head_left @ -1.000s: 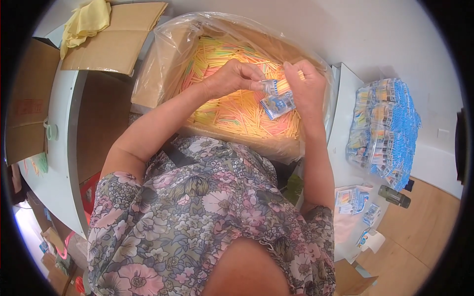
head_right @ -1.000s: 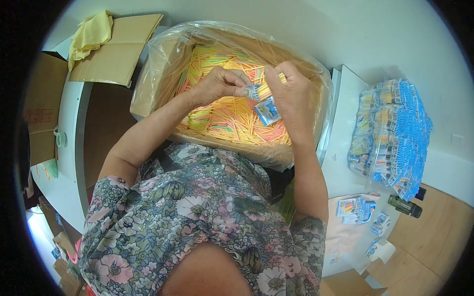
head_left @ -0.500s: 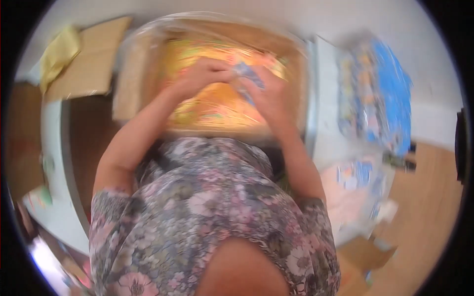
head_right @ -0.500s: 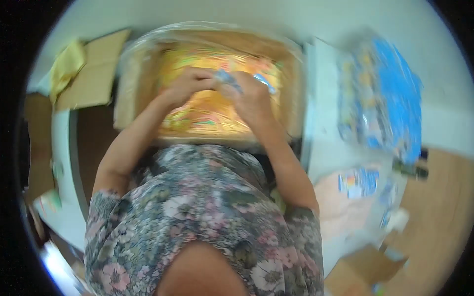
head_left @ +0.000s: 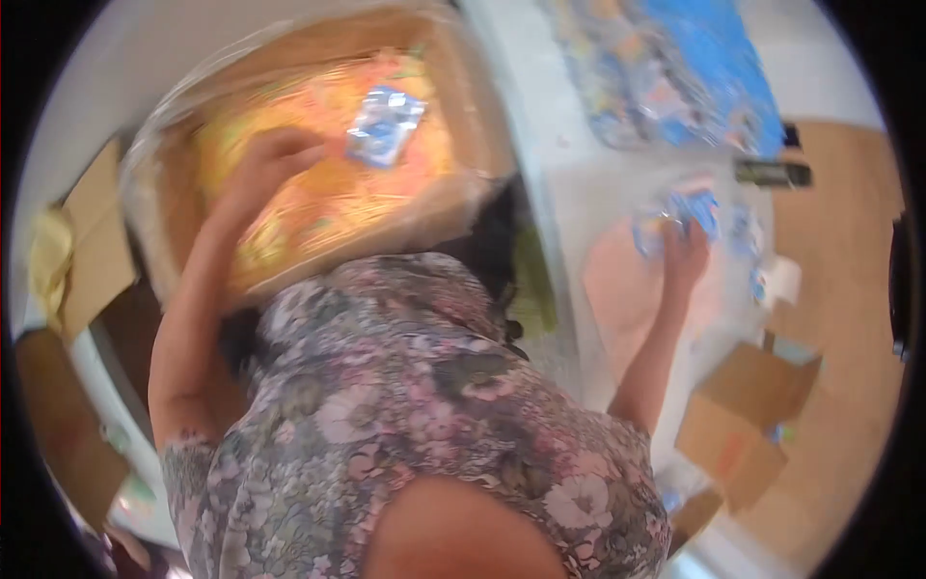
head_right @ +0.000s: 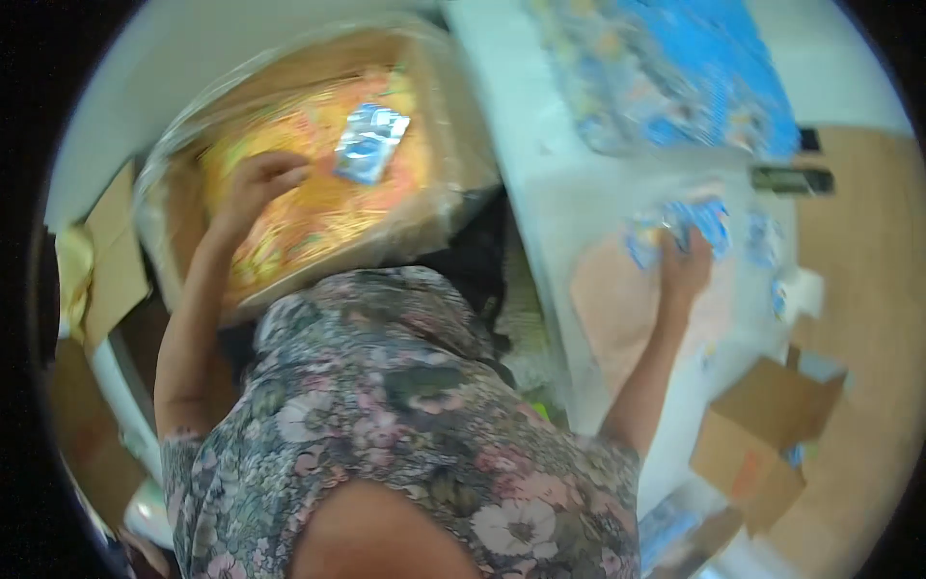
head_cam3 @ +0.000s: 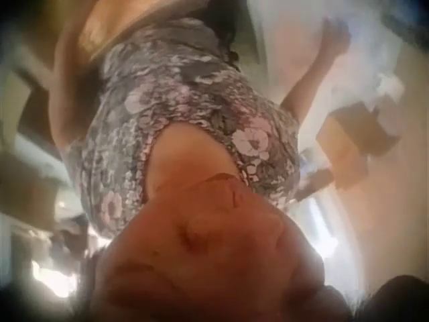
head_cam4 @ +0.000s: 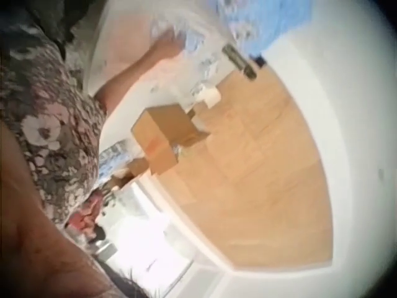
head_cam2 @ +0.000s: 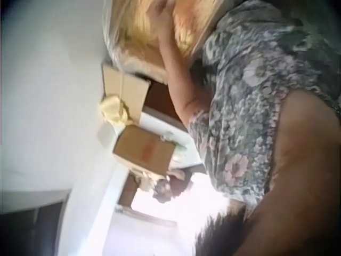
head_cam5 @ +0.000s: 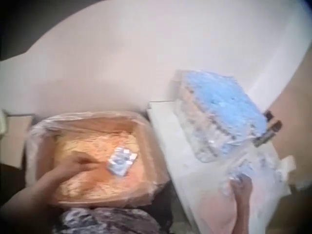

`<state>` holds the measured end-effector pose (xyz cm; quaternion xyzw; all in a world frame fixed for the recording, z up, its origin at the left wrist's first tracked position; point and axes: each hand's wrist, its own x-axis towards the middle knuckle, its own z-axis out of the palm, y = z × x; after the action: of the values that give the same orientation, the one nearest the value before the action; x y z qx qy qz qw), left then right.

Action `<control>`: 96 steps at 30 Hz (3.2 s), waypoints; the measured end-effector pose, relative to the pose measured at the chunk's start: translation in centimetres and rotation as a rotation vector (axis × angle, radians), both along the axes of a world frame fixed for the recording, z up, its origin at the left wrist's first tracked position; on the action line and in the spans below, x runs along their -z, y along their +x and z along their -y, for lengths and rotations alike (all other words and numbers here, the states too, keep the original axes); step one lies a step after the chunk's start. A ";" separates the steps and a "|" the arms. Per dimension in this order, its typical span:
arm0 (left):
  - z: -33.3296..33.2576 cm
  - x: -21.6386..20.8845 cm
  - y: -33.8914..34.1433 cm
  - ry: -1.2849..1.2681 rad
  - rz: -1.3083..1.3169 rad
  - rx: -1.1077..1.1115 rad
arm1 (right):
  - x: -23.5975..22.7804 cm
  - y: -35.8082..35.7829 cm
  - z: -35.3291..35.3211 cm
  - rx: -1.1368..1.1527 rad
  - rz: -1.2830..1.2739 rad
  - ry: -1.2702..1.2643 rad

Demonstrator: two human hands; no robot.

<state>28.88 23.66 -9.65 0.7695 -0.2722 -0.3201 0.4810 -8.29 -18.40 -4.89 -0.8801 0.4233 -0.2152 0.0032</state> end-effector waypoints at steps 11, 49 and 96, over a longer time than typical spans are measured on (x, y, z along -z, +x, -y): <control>7.3 5.1 1.0 0.324 0.537 -0.140 | -0.3 2.3 -4.0 -0.091 0.034 -0.439; -6.0 0.0 5.2 -0.645 0.129 -0.776 | 7.8 37.2 -26.7 -1.363 -0.360 0.277; -1.5 1.1 0.2 -0.318 0.178 -0.081 | 3.0 36.0 -26.7 -1.067 0.148 0.892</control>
<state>29.11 25.13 -10.78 0.7193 -0.3295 -0.1840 0.5832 27.73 8.27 -7.90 -0.8654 -0.0201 -0.0491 0.4983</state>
